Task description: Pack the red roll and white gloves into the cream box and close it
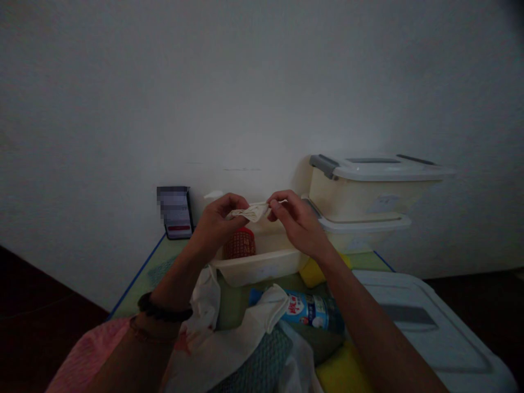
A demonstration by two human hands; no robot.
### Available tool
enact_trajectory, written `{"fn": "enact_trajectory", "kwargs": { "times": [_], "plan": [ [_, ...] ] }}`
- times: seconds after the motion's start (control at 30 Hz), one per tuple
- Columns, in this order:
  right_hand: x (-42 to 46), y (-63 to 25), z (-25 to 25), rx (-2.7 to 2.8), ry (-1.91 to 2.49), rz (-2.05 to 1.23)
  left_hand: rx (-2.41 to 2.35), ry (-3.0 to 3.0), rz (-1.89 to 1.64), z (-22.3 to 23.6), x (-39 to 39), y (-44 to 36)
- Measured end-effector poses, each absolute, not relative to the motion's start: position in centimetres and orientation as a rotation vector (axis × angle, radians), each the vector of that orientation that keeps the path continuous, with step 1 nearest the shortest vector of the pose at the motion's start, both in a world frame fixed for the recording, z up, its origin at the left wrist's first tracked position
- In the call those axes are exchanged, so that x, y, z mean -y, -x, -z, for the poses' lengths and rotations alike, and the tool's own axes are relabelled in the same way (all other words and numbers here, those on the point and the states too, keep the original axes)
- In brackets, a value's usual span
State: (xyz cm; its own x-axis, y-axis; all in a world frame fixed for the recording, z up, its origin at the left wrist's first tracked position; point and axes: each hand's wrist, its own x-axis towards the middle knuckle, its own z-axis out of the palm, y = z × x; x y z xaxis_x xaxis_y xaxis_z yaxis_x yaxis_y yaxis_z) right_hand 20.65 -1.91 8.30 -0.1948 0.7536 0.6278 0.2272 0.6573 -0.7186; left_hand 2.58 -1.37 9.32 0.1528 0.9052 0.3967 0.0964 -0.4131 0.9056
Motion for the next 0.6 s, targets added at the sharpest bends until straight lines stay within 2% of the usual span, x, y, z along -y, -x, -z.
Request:
{"fn": "enact_trajectory", "kwargs": {
  "times": [0.23, 0.6],
  "plan": [
    [2.07, -20.48, -8.29, 1.785, 0.824, -0.542, -1.171, -1.877, -1.404, -9.38, 1.41, -2.63],
    [1.53, -20.54, -7.86, 1.779, 1.051, -0.469, -1.293, -2.089, -1.255, -9.37, 1.22, -2.77]
  ]
}}
